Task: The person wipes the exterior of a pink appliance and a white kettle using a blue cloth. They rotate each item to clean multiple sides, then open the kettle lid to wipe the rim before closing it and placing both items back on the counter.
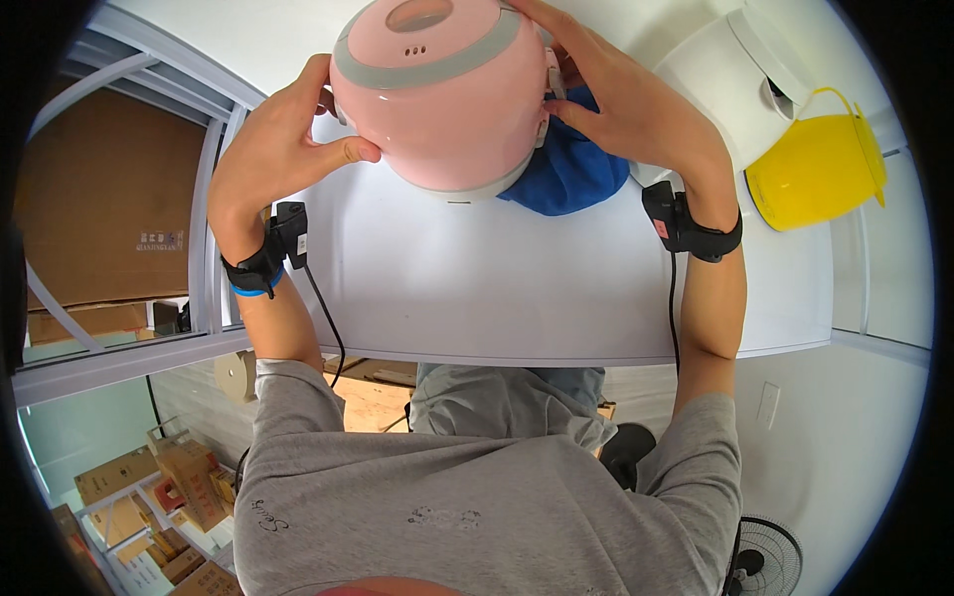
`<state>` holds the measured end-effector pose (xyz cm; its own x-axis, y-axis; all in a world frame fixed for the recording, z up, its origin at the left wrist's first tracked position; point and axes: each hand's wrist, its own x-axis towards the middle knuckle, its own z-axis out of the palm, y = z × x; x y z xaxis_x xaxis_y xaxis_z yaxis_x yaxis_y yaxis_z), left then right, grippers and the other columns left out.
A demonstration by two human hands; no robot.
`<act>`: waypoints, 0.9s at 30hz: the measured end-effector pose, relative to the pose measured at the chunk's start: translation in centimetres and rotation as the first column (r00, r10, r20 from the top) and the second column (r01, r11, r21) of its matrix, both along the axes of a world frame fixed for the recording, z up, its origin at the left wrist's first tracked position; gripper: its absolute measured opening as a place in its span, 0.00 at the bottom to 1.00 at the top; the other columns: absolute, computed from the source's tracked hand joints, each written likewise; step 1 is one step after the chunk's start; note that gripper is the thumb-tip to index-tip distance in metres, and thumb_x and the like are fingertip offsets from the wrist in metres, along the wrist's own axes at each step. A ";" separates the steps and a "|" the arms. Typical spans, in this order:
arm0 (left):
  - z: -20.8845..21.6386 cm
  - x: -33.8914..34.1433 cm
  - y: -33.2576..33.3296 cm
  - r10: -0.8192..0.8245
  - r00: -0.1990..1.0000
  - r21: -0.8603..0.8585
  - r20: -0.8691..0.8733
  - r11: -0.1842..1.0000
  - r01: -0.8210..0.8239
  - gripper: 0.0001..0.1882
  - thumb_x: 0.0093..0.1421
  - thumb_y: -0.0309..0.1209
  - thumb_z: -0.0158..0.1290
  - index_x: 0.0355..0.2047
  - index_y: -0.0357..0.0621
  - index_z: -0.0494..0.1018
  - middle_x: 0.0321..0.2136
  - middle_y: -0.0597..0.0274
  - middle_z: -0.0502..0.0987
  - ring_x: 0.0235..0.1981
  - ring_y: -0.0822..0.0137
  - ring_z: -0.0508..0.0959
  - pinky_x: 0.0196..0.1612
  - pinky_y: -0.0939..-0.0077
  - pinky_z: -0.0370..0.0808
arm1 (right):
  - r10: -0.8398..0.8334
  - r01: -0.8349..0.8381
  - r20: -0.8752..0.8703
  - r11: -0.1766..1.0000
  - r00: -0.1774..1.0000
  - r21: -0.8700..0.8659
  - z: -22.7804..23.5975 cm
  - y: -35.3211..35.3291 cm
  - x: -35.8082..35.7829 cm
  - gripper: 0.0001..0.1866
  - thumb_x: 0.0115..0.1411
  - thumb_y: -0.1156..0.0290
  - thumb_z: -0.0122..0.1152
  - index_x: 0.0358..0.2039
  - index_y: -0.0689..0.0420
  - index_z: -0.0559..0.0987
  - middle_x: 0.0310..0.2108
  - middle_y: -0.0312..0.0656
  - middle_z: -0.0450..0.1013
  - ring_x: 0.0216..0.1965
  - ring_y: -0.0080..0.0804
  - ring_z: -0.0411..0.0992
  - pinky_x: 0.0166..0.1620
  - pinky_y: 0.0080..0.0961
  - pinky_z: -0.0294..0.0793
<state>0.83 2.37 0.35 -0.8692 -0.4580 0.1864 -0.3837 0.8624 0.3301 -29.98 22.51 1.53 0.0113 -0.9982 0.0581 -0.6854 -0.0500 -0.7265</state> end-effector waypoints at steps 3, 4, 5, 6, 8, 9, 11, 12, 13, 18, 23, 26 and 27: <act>0.5 -0.3 0.4 0.009 1.000 0.030 0.005 1.000 -0.009 0.54 0.50 0.72 0.75 0.59 0.40 0.73 0.42 0.52 0.84 0.42 0.52 0.84 0.47 0.56 0.82 | -0.020 0.008 -0.161 0.997 0.987 -0.074 -0.6 -0.1 -0.2 0.55 0.66 0.78 0.66 0.87 0.59 0.45 0.76 0.62 0.66 0.73 0.54 0.72 0.77 0.41 0.70; 0.5 -0.2 0.5 0.021 1.000 0.033 0.016 0.999 -0.021 0.54 0.50 0.72 0.75 0.59 0.41 0.73 0.42 0.53 0.84 0.41 0.52 0.83 0.47 0.56 0.82 | -0.011 -0.007 -0.172 0.995 0.985 -0.102 -0.4 0.2 0.2 0.55 0.66 0.78 0.65 0.87 0.59 0.45 0.76 0.62 0.66 0.73 0.55 0.71 0.77 0.41 0.69; 0.5 -0.2 0.5 0.033 0.999 0.037 0.026 0.999 -0.034 0.53 0.50 0.72 0.76 0.59 0.41 0.73 0.41 0.54 0.84 0.41 0.53 0.83 0.46 0.57 0.81 | -0.002 -0.022 -0.182 0.991 0.983 -0.130 -0.2 0.3 0.5 0.54 0.66 0.77 0.64 0.87 0.59 0.46 0.77 0.63 0.66 0.74 0.56 0.71 0.77 0.41 0.69; 0.4 -0.2 0.6 0.034 0.999 0.039 0.004 0.999 -0.034 0.52 0.50 0.71 0.76 0.57 0.40 0.74 0.39 0.54 0.83 0.39 0.53 0.83 0.44 0.57 0.81 | -0.019 0.003 -0.164 0.995 0.986 -0.098 0.0 0.2 0.7 0.55 0.66 0.77 0.65 0.87 0.59 0.45 0.76 0.63 0.66 0.74 0.55 0.71 0.77 0.41 0.69; 0.4 -0.2 0.8 0.036 0.998 0.043 -0.041 0.998 -0.035 0.51 0.49 0.71 0.77 0.53 0.38 0.76 0.35 0.54 0.81 0.36 0.52 0.83 0.41 0.58 0.80 | -0.054 0.050 -0.128 0.998 0.990 -0.032 0.3 0.1 1.0 0.56 0.64 0.78 0.65 0.87 0.60 0.45 0.76 0.63 0.66 0.74 0.53 0.71 0.76 0.41 0.69; 0.4 -0.1 0.8 0.038 0.999 0.048 -0.022 0.998 -0.037 0.51 0.49 0.71 0.77 0.55 0.39 0.75 0.37 0.55 0.81 0.37 0.53 0.82 0.42 0.58 0.80 | -0.029 0.030 -0.031 0.999 0.999 0.026 1.0 0.3 1.1 0.57 0.65 0.76 0.68 0.87 0.60 0.45 0.76 0.63 0.66 0.74 0.52 0.70 0.76 0.41 0.69; 0.4 0.1 0.8 0.041 0.999 0.060 0.015 0.997 -0.042 0.53 0.50 0.71 0.76 0.59 0.42 0.73 0.41 0.56 0.82 0.39 0.56 0.81 0.44 0.58 0.80 | 0.019 -0.026 0.092 0.997 0.996 0.067 1.7 0.5 1.0 0.60 0.65 0.72 0.73 0.87 0.60 0.43 0.77 0.63 0.64 0.75 0.51 0.69 0.77 0.40 0.68; 0.3 0.0 0.8 0.022 1.000 0.059 -0.008 0.998 -0.022 0.53 0.50 0.71 0.76 0.60 0.43 0.73 0.42 0.56 0.82 0.40 0.56 0.80 0.45 0.58 0.80 | 0.044 -0.050 0.115 0.997 0.992 0.052 1.4 0.7 0.7 0.62 0.64 0.69 0.76 0.87 0.61 0.43 0.78 0.62 0.63 0.76 0.50 0.68 0.77 0.40 0.68; 0.2 -0.1 0.7 0.006 1.000 0.059 -0.031 0.998 -0.004 0.53 0.50 0.71 0.76 0.60 0.43 0.73 0.42 0.57 0.82 0.40 0.56 0.80 0.45 0.57 0.80 | 0.081 -0.079 0.059 0.996 0.995 -0.029 -0.5 0.3 -0.2 0.65 0.64 0.66 0.80 0.87 0.61 0.42 0.78 0.62 0.62 0.76 0.49 0.67 0.77 0.40 0.68; -0.1 -0.1 0.1 -0.032 0.999 0.164 -0.014 0.986 0.033 0.57 0.52 0.69 0.77 0.67 0.41 0.68 0.50 0.52 0.83 0.52 0.52 0.82 0.58 0.55 0.81 | 0.080 -0.079 0.073 0.997 0.994 -0.016 -0.7 0.5 -0.2 0.75 0.59 0.56 0.90 0.87 0.62 0.39 0.81 0.61 0.56 0.79 0.49 0.62 0.80 0.40 0.64; -1.6 -0.2 -1.4 -0.100 0.991 0.295 -0.085 0.948 0.121 0.63 0.53 0.67 0.77 0.72 0.36 0.61 0.64 0.43 0.79 0.67 0.49 0.80 0.75 0.50 0.73 | -0.007 0.008 0.004 0.995 1.000 -0.100 0.1 1.1 2.7 0.78 0.56 0.52 0.91 0.86 0.64 0.39 0.83 0.62 0.51 0.83 0.52 0.56 0.82 0.42 0.59; -2.7 -0.4 -2.3 -0.156 0.969 0.287 -0.192 0.935 0.207 0.66 0.51 0.63 0.81 0.77 0.41 0.58 0.67 0.43 0.76 0.68 0.51 0.78 0.77 0.46 0.71 | -0.082 0.044 -0.210 0.982 0.974 -0.181 -0.8 1.3 3.3 0.80 0.53 0.47 0.92 0.86 0.65 0.39 0.84 0.64 0.50 0.84 0.56 0.54 0.83 0.44 0.58; -2.7 -0.6 -2.2 -0.173 0.954 0.333 -0.245 0.909 0.251 0.68 0.49 0.60 0.83 0.79 0.43 0.56 0.69 0.44 0.76 0.68 0.51 0.78 0.76 0.45 0.71 | -0.105 0.074 -0.189 0.984 0.976 -0.162 -0.8 1.2 3.3 0.80 0.53 0.46 0.92 0.86 0.66 0.40 0.84 0.65 0.50 0.84 0.57 0.54 0.83 0.45 0.58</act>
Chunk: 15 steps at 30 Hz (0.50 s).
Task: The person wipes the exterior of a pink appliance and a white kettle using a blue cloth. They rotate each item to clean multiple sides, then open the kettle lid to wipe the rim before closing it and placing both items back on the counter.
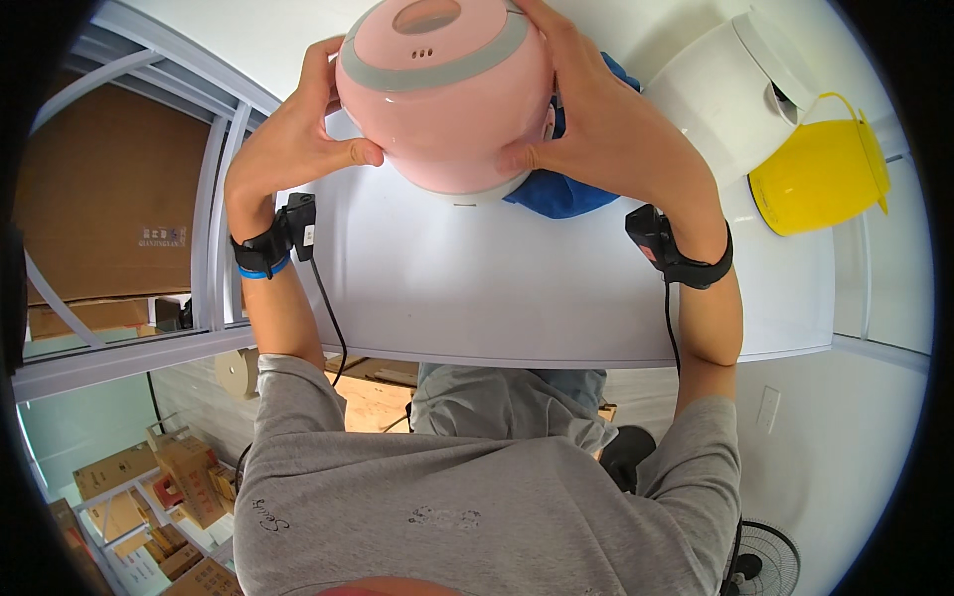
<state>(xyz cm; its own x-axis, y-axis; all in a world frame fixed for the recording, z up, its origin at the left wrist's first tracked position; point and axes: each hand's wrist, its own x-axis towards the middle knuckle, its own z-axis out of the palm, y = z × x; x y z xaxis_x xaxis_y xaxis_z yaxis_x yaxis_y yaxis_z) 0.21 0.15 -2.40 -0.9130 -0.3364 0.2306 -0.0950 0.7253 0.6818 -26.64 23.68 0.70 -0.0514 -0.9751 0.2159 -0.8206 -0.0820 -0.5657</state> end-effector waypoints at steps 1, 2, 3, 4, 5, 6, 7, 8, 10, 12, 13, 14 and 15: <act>0.0 -0.4 0.2 -0.031 0.998 0.061 -0.046 0.998 0.033 0.71 0.48 0.58 0.84 0.82 0.46 0.54 0.70 0.46 0.75 0.69 0.51 0.78 0.76 0.43 0.72 | -0.027 0.026 0.023 0.999 0.999 0.019 -0.1 -0.2 0.0 0.81 0.53 0.45 0.92 0.86 0.66 0.40 0.83 0.65 0.50 0.84 0.58 0.54 0.83 0.46 0.57; 0.0 -0.6 0.3 -0.058 0.994 0.120 -0.094 0.990 0.069 0.74 0.47 0.56 0.86 0.84 0.48 0.52 0.72 0.48 0.74 0.69 0.51 0.78 0.76 0.42 0.72 | -0.054 0.052 0.045 0.998 0.998 0.038 -0.2 -0.4 0.0 0.81 0.52 0.44 0.91 0.86 0.66 0.41 0.83 0.66 0.50 0.84 0.60 0.53 0.83 0.47 0.57; 0.3 -0.7 0.1 -0.087 0.994 0.156 -0.062 0.983 0.096 0.76 0.48 0.53 0.86 0.85 0.48 0.45 0.76 0.45 0.65 0.73 0.49 0.71 0.77 0.42 0.71 | -0.040 0.038 0.035 0.999 0.999 0.030 -0.4 -0.5 -0.4 0.80 0.52 0.44 0.91 0.86 0.66 0.42 0.83 0.66 0.51 0.84 0.60 0.53 0.83 0.47 0.58; 0.7 -0.8 -0.2 -0.117 0.993 0.193 -0.031 0.974 0.121 0.79 0.50 0.50 0.86 0.87 0.48 0.39 0.81 0.43 0.56 0.78 0.48 0.65 0.78 0.42 0.70 | -0.025 0.025 0.025 0.999 0.999 0.023 -0.9 -0.6 -0.9 0.80 0.53 0.44 0.91 0.85 0.66 0.42 0.83 0.66 0.51 0.84 0.60 0.53 0.83 0.47 0.58; 1.0 -0.9 -0.5 -0.148 0.989 0.230 0.000 0.962 0.144 0.83 0.52 0.47 0.86 0.88 0.48 0.32 0.85 0.40 0.46 0.82 0.47 0.59 0.79 0.42 0.68 | -0.011 0.010 0.015 1.000 1.000 0.015 -1.3 -0.6 -1.4 0.79 0.53 0.44 0.91 0.85 0.66 0.43 0.83 0.66 0.51 0.84 0.60 0.53 0.83 0.48 0.58; 0.8 -1.0 -0.7 -0.159 0.987 0.224 -0.021 0.961 0.160 0.83 0.51 0.47 0.87 0.88 0.48 0.32 0.85 0.40 0.47 0.82 0.47 0.59 0.79 0.42 0.69 | 0.010 -0.010 0.016 1.000 1.000 -0.005 -1.7 -0.7 -1.7 0.79 0.53 0.44 0.91 0.85 0.67 0.43 0.84 0.66 0.50 0.85 0.61 0.52 0.84 0.48 0.57; 0.4 -1.1 -0.9 -0.170 0.985 0.217 -0.042 0.960 0.175 0.84 0.50 0.47 0.87 0.88 0.48 0.32 0.85 0.40 0.47 0.82 0.47 0.60 0.79 0.42 0.69 | 0.031 -0.030 0.017 0.999 0.999 -0.026 -2.0 -0.9 -2.0 0.79 0.53 0.43 0.91 0.85 0.67 0.43 0.84 0.66 0.48 0.85 0.61 0.51 0.84 0.48 0.56; 0.3 -1.2 -1.0 -0.181 0.981 0.210 -0.063 0.959 0.190 0.85 0.48 0.47 0.88 0.88 0.48 0.32 0.85 0.39 0.47 0.82 0.47 0.60 0.79 0.42 0.69 | 0.052 -0.051 0.017 0.998 0.999 -0.047 -2.2 -0.9 -2.1 0.80 0.52 0.42 0.91 0.85 0.68 0.43 0.84 0.66 0.47 0.85 0.62 0.49 0.84 0.49 0.55; 0.3 -1.1 -1.1 -0.165 0.984 0.206 -0.059 0.963 0.174 0.86 0.47 0.48 0.88 0.88 0.48 0.32 0.85 0.40 0.48 0.82 0.46 0.60 0.79 0.42 0.70 | 0.005 -0.009 -0.048 0.997 0.999 -0.080 -0.7 -0.4 -0.6 0.73 0.57 0.50 0.89 0.86 0.63 0.46 0.79 0.63 0.60 0.80 0.58 0.62 0.79 0.46 0.65; 0.4 -1.0 -1.1 -0.150 0.988 0.204 -0.044 0.967 0.155 0.87 0.45 0.49 0.89 0.88 0.48 0.33 0.85 0.41 0.48 0.82 0.46 0.60 0.79 0.42 0.71 | 0.001 -0.009 -0.044 0.985 0.999 -0.174 -1.0 -0.3 -0.1 0.68 0.56 0.57 0.89 0.86 0.54 0.51 0.75 0.56 0.68 0.74 0.54 0.70 0.75 0.44 0.73; 0.5 -1.0 -1.1 -0.142 0.989 0.204 -0.030 0.968 0.145 0.87 0.45 0.49 0.89 0.88 0.48 0.33 0.85 0.41 0.48 0.82 0.46 0.60 0.78 0.42 0.71 | 0.024 -0.026 -0.011 0.968 1.000 -0.251 -2.4 -0.6 -0.4 0.67 0.54 0.62 0.90 0.86 0.48 0.53 0.74 0.50 0.70 0.72 0.52 0.72 0.74 0.43 0.75; 0.6 -1.0 -1.1 -0.133 0.991 0.204 -0.016 0.970 0.134 0.87 0.45 0.49 0.89 0.88 0.48 0.33 0.85 0.41 0.48 0.82 0.45 0.60 0.78 0.41 0.71 | 0.049 -0.040 0.020 0.944 0.999 -0.327 -3.2 -0.8 -0.6 0.67 0.51 0.66 0.91 0.86 0.42 0.56 0.73 0.45 0.72 0.69 0.50 0.75 0.72 0.43 0.78; 0.5 -0.9 -1.3 -0.138 0.990 0.199 -0.024 0.970 0.140 0.87 0.45 0.50 0.89 0.88 0.48 0.33 0.85 0.42 0.48 0.82 0.45 0.61 0.78 0.41 0.72 | 0.049 -0.041 0.020 0.955 0.999 -0.293 -3.2 -0.8 -0.8 0.70 0.49 0.61 0.92 0.86 0.43 0.54 0.75 0.45 0.69 0.72 0.50 0.72 0.74 0.43 0.75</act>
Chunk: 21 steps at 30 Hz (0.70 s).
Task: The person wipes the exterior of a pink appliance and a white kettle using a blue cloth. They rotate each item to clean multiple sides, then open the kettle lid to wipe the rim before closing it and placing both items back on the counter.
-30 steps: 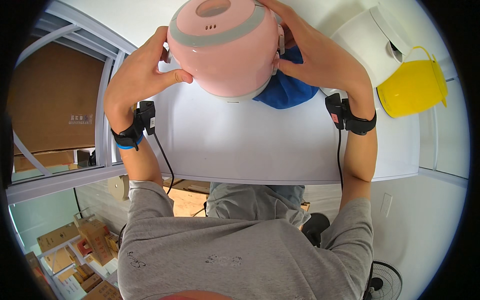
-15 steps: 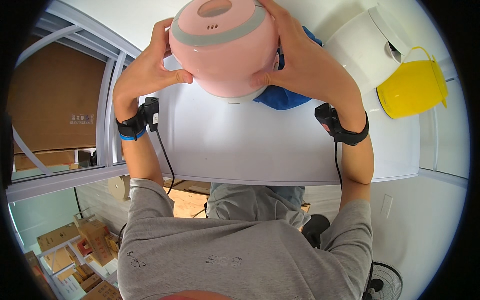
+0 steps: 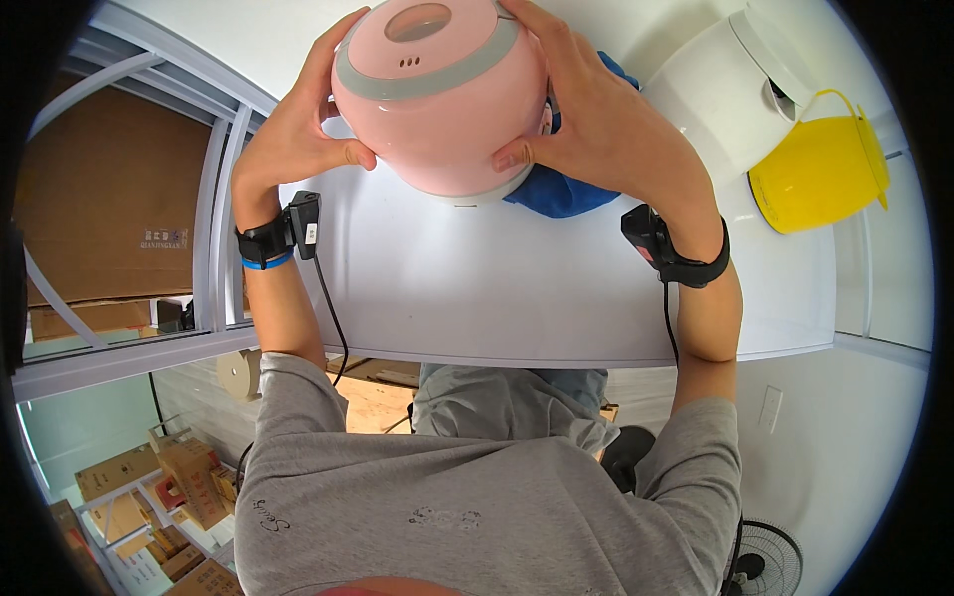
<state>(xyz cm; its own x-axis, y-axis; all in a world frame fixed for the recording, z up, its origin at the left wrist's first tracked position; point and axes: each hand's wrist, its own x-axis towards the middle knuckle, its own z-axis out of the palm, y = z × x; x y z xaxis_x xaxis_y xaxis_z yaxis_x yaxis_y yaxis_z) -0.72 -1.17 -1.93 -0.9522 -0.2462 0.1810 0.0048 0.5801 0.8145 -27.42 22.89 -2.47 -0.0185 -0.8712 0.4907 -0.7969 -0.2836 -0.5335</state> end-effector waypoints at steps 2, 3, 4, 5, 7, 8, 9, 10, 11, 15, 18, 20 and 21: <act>-0.5 0.1 -0.5 -0.009 1.000 -0.009 -0.017 1.000 0.009 0.87 0.44 0.50 0.88 0.88 0.49 0.33 0.85 0.42 0.48 0.82 0.45 0.61 0.78 0.41 0.72 | 0.003 -0.003 -0.004 0.997 1.000 0.071 0.1 0.0 -0.3 0.75 0.45 0.52 0.94 0.86 0.46 0.51 0.81 0.44 0.63 0.77 0.50 0.67 0.78 0.44 0.69; -0.5 0.0 -0.5 -0.009 1.000 -0.004 -0.017 1.000 0.009 0.87 0.45 0.51 0.88 0.88 0.48 0.33 0.85 0.42 0.48 0.82 0.45 0.61 0.78 0.41 0.72 | 0.005 -0.004 -0.001 0.998 1.000 0.067 0.0 0.0 -0.4 0.75 0.46 0.52 0.94 0.86 0.45 0.52 0.80 0.43 0.64 0.76 0.50 0.68 0.78 0.44 0.70; -0.5 0.0 -0.4 -0.009 1.000 0.001 -0.017 1.000 0.009 0.87 0.45 0.51 0.88 0.88 0.48 0.33 0.85 0.42 0.48 0.82 0.45 0.61 0.78 0.41 0.72 | 0.006 -0.006 0.002 0.998 1.000 0.062 0.0 0.0 -0.4 0.74 0.46 0.53 0.94 0.86 0.45 0.52 0.79 0.43 0.65 0.75 0.49 0.69 0.77 0.44 0.71; -0.5 -0.1 -0.3 -0.009 1.000 0.007 -0.016 1.000 0.009 0.87 0.45 0.51 0.88 0.88 0.48 0.33 0.85 0.42 0.48 0.82 0.45 0.61 0.78 0.41 0.72 | 0.008 -0.009 0.005 0.998 1.000 0.058 0.0 0.0 -0.5 0.74 0.46 0.54 0.94 0.86 0.45 0.52 0.79 0.43 0.66 0.75 0.49 0.70 0.77 0.44 0.71; -0.5 -0.1 -0.2 -0.003 1.000 -0.009 -0.012 1.000 0.003 0.88 0.46 0.50 0.88 0.88 0.48 0.31 0.85 0.41 0.48 0.82 0.44 0.60 0.79 0.42 0.71 | 0.033 -0.044 0.101 0.994 0.994 0.105 -0.1 0.0 -0.9 0.74 0.46 0.56 0.94 0.86 0.44 0.53 0.78 0.41 0.66 0.74 0.48 0.70 0.76 0.44 0.72; -0.4 -0.2 -0.1 0.000 1.000 -0.016 -0.009 1.000 0.000 0.88 0.46 0.50 0.88 0.88 0.48 0.29 0.85 0.41 0.48 0.82 0.44 0.60 0.79 0.42 0.71 | 0.043 -0.063 0.149 0.990 0.988 0.128 -0.1 0.0 -1.0 0.74 0.46 0.57 0.94 0.86 0.43 0.53 0.78 0.41 0.66 0.73 0.48 0.71 0.76 0.44 0.72; -0.1 -0.2 0.2 -0.004 1.000 -0.009 -0.006 1.000 0.004 0.82 0.50 0.46 0.86 0.87 0.46 0.34 0.84 0.43 0.51 0.81 0.46 0.62 0.79 0.44 0.71 | 0.039 -0.059 0.157 0.990 0.987 0.129 0.1 0.0 -1.0 0.72 0.47 0.60 0.94 0.86 0.42 0.53 0.77 0.41 0.67 0.72 0.48 0.72 0.76 0.45 0.73; 0.5 -0.2 0.8 -0.008 1.000 -0.002 -0.002 1.000 0.008 0.77 0.53 0.42 0.85 0.87 0.45 0.39 0.83 0.44 0.53 0.81 0.47 0.63 0.79 0.47 0.71 | 0.034 -0.056 0.165 0.990 0.986 0.131 0.2 0.1 -1.0 0.71 0.48 0.63 0.93 0.86 0.41 0.54 0.77 0.41 0.68 0.71 0.48 0.72 0.76 0.45 0.73; 0.9 -0.2 1.3 -0.013 1.000 0.006 0.001 1.000 0.013 0.71 0.57 0.38 0.83 0.87 0.44 0.43 0.83 0.45 0.56 0.80 0.48 0.64 0.80 0.49 0.71 | 0.028 -0.052 0.173 0.990 0.985 0.132 0.4 0.2 -1.0 0.70 0.49 0.66 0.93 0.86 0.40 0.55 0.76 0.41 0.69 0.71 0.48 0.73 0.76 0.46 0.74; 0.6 0.7 2.1 0.156 0.988 -0.103 -0.001 0.982 -0.155 0.79 0.46 0.49 0.87 0.89 0.57 0.45 0.72 0.54 0.76 0.70 0.49 0.77 0.74 0.41 0.75 | 0.040 -0.080 0.166 0.967 0.985 0.244 1.3 0.7 -2.4 0.65 0.55 0.81 0.84 0.86 0.34 0.57 0.70 0.43 0.74 0.65 0.47 0.78 0.72 0.47 0.79; 1.0 1.0 2.0 0.171 0.985 -0.170 0.027 0.972 -0.164 0.76 0.48 0.48 0.85 0.89 0.57 0.47 0.71 0.55 0.78 0.70 0.49 0.78 0.73 0.41 0.77 | -0.003 -0.035 0.130 0.957 0.992 0.289 1.6 0.9 -2.9 0.63 0.57 0.88 0.77 0.86 0.30 0.58 0.63 0.45 0.79 0.58 0.47 0.83 0.68 0.47 0.83; 0.9 1.4 1.7 0.199 0.980 -0.207 0.018 0.960 -0.191 0.71 0.51 0.48 0.83 0.88 0.56 0.51 0.68 0.53 0.81 0.69 0.48 0.81 0.73 0.41 0.77 | -0.036 0.010 0.078 0.952 0.996 0.306 1.8 1.0 -3.0 0.62 0.59 0.90 0.74 0.86 0.28 0.59 0.58 0.46 0.80 0.54 0.47 0.85 0.65 0.46 0.85; 0.9 1.5 1.4 0.209 0.978 -0.243 0.016 0.949 -0.198 0.70 0.51 0.49 0.83 0.87 0.56 0.52 0.66 0.52 0.83 0.66 0.47 0.83 0.70 0.44 0.79 | -0.018 -0.003 0.071 0.958 0.997 0.285 1.6 0.9 -3.3 0.62 0.59 0.90 0.74 0.86 0.29 0.59 0.56 0.46 0.81 0.53 0.47 0.85 0.63 0.45 0.86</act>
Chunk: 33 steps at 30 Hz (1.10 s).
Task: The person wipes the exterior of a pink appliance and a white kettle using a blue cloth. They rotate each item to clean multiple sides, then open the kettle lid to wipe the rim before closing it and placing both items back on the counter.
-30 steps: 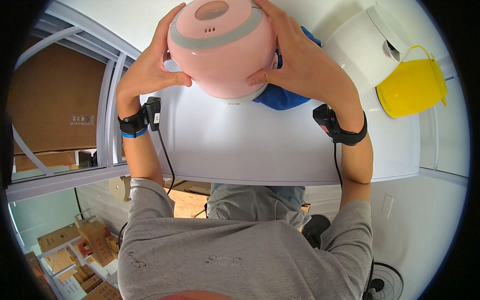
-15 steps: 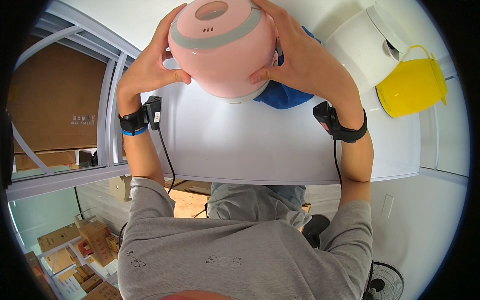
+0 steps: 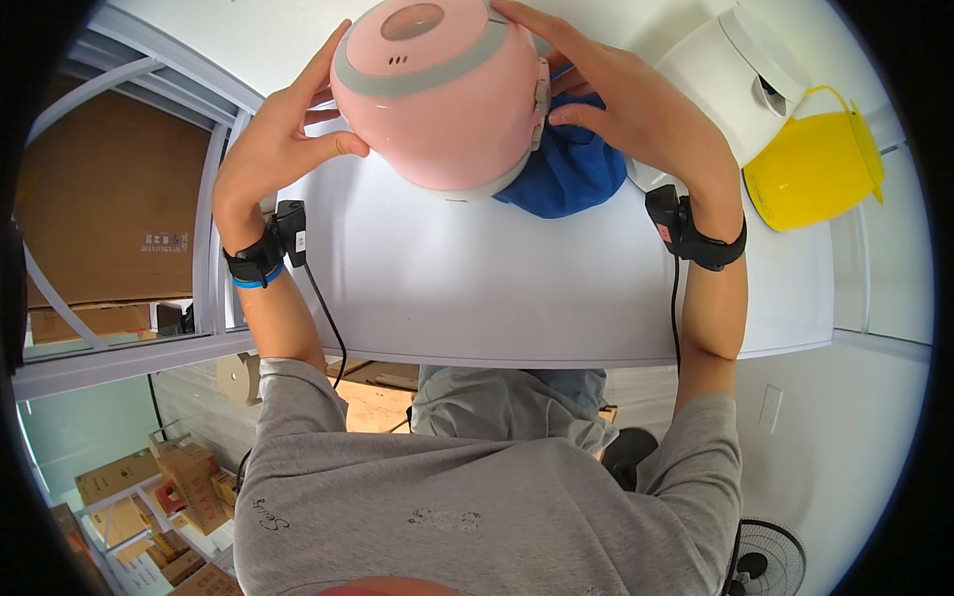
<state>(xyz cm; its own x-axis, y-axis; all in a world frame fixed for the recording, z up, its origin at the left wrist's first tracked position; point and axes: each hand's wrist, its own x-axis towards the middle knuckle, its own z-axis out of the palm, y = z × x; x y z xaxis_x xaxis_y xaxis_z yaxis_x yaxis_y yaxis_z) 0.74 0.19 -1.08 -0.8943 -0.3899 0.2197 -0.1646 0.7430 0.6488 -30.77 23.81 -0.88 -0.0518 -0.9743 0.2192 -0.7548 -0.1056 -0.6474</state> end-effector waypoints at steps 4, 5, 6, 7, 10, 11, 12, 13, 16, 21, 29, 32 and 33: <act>0.0 0.0 -0.2 0.026 1.000 -0.058 0.016 0.998 -0.025 0.65 0.53 0.50 0.82 0.86 0.57 0.57 0.60 0.49 0.88 0.58 0.47 0.88 0.61 0.51 0.85 | 0.041 -0.043 -0.036 0.997 0.999 -0.059 -0.3 -0.3 -0.9 0.60 0.59 0.89 0.73 0.85 0.30 0.62 0.51 0.46 0.82 0.47 0.43 0.84 0.59 0.43 0.86; 0.0 0.0 -0.1 0.029 0.999 -0.051 0.019 0.998 -0.028 0.65 0.53 0.50 0.82 0.86 0.57 0.58 0.58 0.49 0.88 0.56 0.47 0.89 0.61 0.52 0.85 | 0.044 -0.047 -0.046 0.997 0.998 -0.067 -0.3 -0.3 -0.9 0.59 0.59 0.89 0.72 0.85 0.30 0.62 0.50 0.46 0.82 0.46 0.42 0.84 0.58 0.42 0.87; 0.0 0.1 -0.1 0.026 0.999 -0.046 0.023 0.999 -0.025 0.65 0.53 0.50 0.82 0.86 0.56 0.57 0.58 0.49 0.88 0.56 0.47 0.89 0.60 0.52 0.85 | 0.048 -0.050 -0.040 0.996 0.998 -0.067 -0.3 -0.4 -0.9 0.59 0.58 0.89 0.73 0.85 0.30 0.63 0.50 0.45 0.82 0.45 0.42 0.84 0.58 0.42 0.86; 0.1 0.1 -0.2 0.023 0.999 -0.041 0.026 0.999 -0.022 0.66 0.52 0.51 0.82 0.86 0.55 0.57 0.58 0.48 0.88 0.55 0.48 0.89 0.60 0.53 0.85 | 0.051 -0.053 -0.034 0.996 0.998 -0.068 -0.3 -0.4 -0.9 0.59 0.58 0.88 0.73 0.85 0.30 0.63 0.49 0.45 0.82 0.45 0.41 0.84 0.58 0.41 0.86; 0.0 0.2 -0.2 -0.035 0.999 -0.055 0.010 0.998 0.035 0.69 0.51 0.51 0.83 0.86 0.52 0.55 0.57 0.48 0.89 0.54 0.48 0.90 0.59 0.54 0.85 | 0.045 -0.050 -0.056 0.996 0.997 -0.076 -0.7 -0.6 -1.3 0.59 0.57 0.88 0.74 0.85 0.30 0.63 0.48 0.44 0.82 0.44 0.40 0.83 0.57 0.41 0.86; 0.0 0.2 -0.2 -0.062 0.998 -0.065 0.000 0.996 0.062 0.70 0.50 0.52 0.83 0.86 0.50 0.55 0.57 0.48 0.89 0.53 0.49 0.90 0.59 0.54 0.85 | 0.041 -0.047 -0.069 0.996 0.997 -0.080 -0.8 -0.6 -1.3 0.60 0.57 0.88 0.75 0.84 0.30 0.63 0.48 0.43 0.82 0.44 0.40 0.83 0.57 0.40 0.87; 0.0 0.2 -0.1 -0.070 0.998 -0.071 -0.007 0.995 0.069 0.71 0.50 0.52 0.83 0.86 0.49 0.54 0.57 0.48 0.89 0.53 0.49 0.90 0.59 0.54 0.85 | 0.041 -0.048 -0.082 0.995 0.996 -0.088 -0.8 -0.6 -1.3 0.61 0.56 0.88 0.76 0.84 0.30 0.63 0.48 0.43 0.82 0.44 0.40 0.83 0.57 0.40 0.87; 0.0 0.2 -0.1 -0.077 0.997 -0.076 -0.015 0.994 0.076 0.72 0.49 0.52 0.83 0.86 0.47 0.53 0.56 0.48 0.89 0.53 0.49 0.89 0.59 0.54 0.85 | 0.040 -0.049 -0.094 0.994 0.995 -0.095 -0.7 -0.6 -1.1 0.61 0.55 0.88 0.76 0.84 0.30 0.63 0.48 0.43 0.82 0.44 0.40 0.83 0.57 0.40 0.87; 0.0 0.1 0.0 -0.094 0.995 -0.086 -0.027 0.992 0.091 0.73 0.49 0.53 0.84 0.86 0.45 0.52 0.56 0.48 0.89 0.54 0.48 0.89 0.60 0.54 0.85 | 0.034 -0.046 -0.109 0.993 0.993 -0.113 -0.9 -0.7 -1.1 0.63 0.53 0.87 0.79 0.84 0.30 0.63 0.48 0.43 0.82 0.44 0.39 0.83 0.57 0.40 0.87; 0.9 -0.5 1.1 -0.042 0.999 -0.103 0.029 0.994 0.044 0.74 0.46 0.57 0.84 0.85 0.45 0.55 0.55 0.48 0.89 0.55 0.46 0.88 0.63 0.51 0.83 | 0.027 -0.039 -0.108 0.993 0.994 -0.112 -1.1 -0.8 -1.3 0.63 0.53 0.87 0.79 0.84 0.30 0.63 0.47 0.42 0.82 0.43 0.38 0.83 0.56 0.38 0.87; 0.2 -0.7 0.8 0.009 1.000 -0.224 -0.010 0.975 -0.011 0.71 0.43 0.60 0.84 0.82 0.50 0.61 0.48 0.46 0.90 0.46 0.45 0.90 0.52 0.53 0.88 | -0.060 0.062 -0.199 0.998 0.978 0.003 2.0 -0.6 0.7 0.55 0.62 0.78 0.75 0.86 0.44 0.59 0.41 0.43 0.87 0.40 0.43 0.87 0.48 0.34 0.84; 0.3 -0.8 0.8 0.019 1.000 -0.234 -0.011 0.972 -0.021 0.71 0.42 0.63 0.84 0.81 0.49 0.62 0.46 0.48 0.90 0.45 0.46 0.91 0.51 0.54 0.88 | -0.086 0.099 -0.240 0.994 0.967 0.042 2.4 -0.7 0.9 0.55 0.62 0.76 0.76 0.86 0.46 0.59 0.43 0.44 0.87 0.43 0.45 0.87 0.50 0.35 0.84; 0.4 -0.9 0.9 0.024 1.000 -0.219 0.002 0.976 -0.023 0.72 0.42 0.63 0.83 0.82 0.48 0.62 0.45 0.49 0.90 0.46 0.47 0.91 0.54 0.54 0.87 | -0.086 0.094 -0.254 0.995 0.964 0.023 2.4 -0.6 1.0 0.55 0.62 0.76 0.76 0.86 0.45 0.59 0.43 0.44 0.87 0.43 0.46 0.87 0.49 0.36 0.84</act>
<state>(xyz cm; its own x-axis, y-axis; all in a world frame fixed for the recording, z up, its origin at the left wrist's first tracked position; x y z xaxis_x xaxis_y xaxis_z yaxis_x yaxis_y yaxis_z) -0.12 1.10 -0.69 -0.8864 -0.3542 0.2980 -0.1865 0.8625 0.4704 -29.72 23.23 1.56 -0.0870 -0.9753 0.2031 -0.8994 -0.0108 -0.4371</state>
